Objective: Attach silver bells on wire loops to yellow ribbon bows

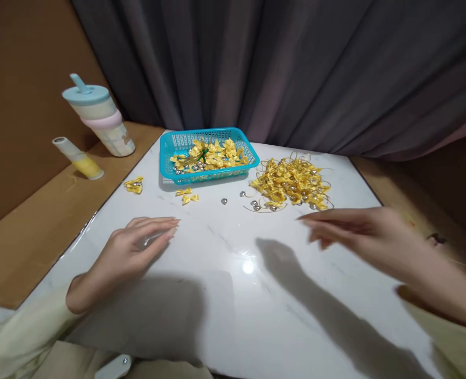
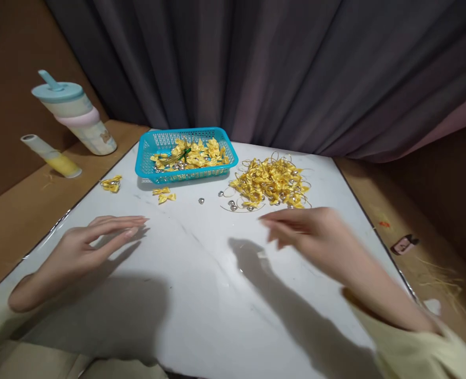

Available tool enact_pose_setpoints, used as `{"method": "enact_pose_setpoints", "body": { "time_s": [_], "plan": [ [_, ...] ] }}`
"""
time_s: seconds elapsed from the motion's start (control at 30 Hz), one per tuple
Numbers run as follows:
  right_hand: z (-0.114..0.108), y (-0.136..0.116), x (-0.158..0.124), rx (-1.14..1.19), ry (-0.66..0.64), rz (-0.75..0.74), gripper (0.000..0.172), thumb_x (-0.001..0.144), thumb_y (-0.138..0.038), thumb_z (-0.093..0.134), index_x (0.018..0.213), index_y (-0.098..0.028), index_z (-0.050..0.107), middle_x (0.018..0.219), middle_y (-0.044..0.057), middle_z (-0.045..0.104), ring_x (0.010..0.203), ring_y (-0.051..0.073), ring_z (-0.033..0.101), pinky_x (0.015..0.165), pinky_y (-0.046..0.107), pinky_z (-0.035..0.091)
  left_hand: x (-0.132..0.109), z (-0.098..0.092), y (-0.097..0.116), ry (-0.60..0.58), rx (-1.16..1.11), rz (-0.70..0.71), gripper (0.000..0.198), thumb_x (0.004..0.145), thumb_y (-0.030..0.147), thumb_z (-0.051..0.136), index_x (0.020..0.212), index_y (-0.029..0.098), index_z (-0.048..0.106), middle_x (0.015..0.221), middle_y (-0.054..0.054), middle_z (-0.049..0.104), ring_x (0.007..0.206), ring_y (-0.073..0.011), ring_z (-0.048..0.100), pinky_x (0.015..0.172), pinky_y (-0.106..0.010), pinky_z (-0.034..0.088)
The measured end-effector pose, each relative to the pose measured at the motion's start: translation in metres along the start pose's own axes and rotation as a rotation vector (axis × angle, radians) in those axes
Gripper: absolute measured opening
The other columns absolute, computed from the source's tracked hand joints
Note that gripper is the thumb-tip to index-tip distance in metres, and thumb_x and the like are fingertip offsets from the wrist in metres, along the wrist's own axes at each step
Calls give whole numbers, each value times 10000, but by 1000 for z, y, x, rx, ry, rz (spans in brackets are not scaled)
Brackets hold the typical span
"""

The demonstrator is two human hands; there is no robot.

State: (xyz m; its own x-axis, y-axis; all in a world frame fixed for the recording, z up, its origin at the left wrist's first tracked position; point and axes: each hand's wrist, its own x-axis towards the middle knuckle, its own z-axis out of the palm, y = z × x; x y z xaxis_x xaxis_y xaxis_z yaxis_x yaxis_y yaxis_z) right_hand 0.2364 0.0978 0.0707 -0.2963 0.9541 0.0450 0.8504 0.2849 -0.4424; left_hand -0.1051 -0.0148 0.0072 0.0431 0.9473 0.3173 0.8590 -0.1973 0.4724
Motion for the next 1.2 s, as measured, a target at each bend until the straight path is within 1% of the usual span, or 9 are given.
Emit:
{"method": "enact_pose_setpoints", "body": {
  "time_s": [0.07,0.13,0.3,0.4,0.5,0.63,0.77,0.9,1.2],
  "plan": [
    [18,-35,12,227,-382,-115,187,831,-252,562,811,-151,718,610,4,667,486,77,582,510,183,455,21,-3,13,-110,-94,-22,290,869,425,483,1024,238,640,1063,-26,685,967,-205,636,789,-318,523],
    [34,-61,19,364,-489,-166,195,842,-208,526,808,-147,708,582,-9,655,448,68,556,480,172,439,39,-2,26,-260,-204,-7,371,851,468,493,1132,245,587,1155,-36,638,1019,-210,609,748,-293,529],
    [55,-81,29,531,-591,-205,191,829,-239,537,808,-126,689,544,-13,612,416,59,517,446,157,407,65,15,50,-586,-619,-89,394,793,469,567,1081,200,575,1116,-60,619,1021,-198,562,836,-304,457],
    [59,-83,32,545,-554,-223,185,825,-235,542,752,-121,669,514,-17,584,401,55,488,431,154,379,67,22,55,-723,-876,-209,335,817,445,540,995,163,566,946,-50,634,812,-145,568,709,-263,439],
    [59,-86,34,520,-494,-226,165,817,-208,550,714,-124,649,486,-29,566,374,44,443,419,153,348,66,23,53,-815,-1059,-318,296,823,431,538,934,157,557,683,26,545,559,-79,432,527,-207,333],
    [59,-90,34,493,-401,-253,169,817,-179,549,688,-128,646,488,-35,576,361,33,418,438,159,342,66,24,47,-841,-1121,-346,291,823,425,541,907,150,587,527,85,321,480,-65,242,469,-206,184],
    [65,-95,35,476,-297,-276,163,807,-164,563,676,-130,653,448,-38,563,362,41,421,465,173,350,64,33,47,-814,-1103,-351,297,804,433,556,794,138,582,528,77,338,484,-70,247,474,-216,191],
    [70,-97,34,486,-287,-325,152,793,-139,577,688,-136,687,474,-29,587,409,55,467,492,181,362,63,39,49,-758,-1036,-327,362,821,437,513,611,143,493,482,73,353,455,-63,245,471,-223,209],
    [67,-84,34,358,-297,-282,159,788,-178,603,681,-150,717,523,-7,626,474,80,515,524,200,376,55,16,21,-780,-828,-340,321,817,428,531,682,142,582,433,84,309,425,-57,247,435,-193,196]
  ]
}}
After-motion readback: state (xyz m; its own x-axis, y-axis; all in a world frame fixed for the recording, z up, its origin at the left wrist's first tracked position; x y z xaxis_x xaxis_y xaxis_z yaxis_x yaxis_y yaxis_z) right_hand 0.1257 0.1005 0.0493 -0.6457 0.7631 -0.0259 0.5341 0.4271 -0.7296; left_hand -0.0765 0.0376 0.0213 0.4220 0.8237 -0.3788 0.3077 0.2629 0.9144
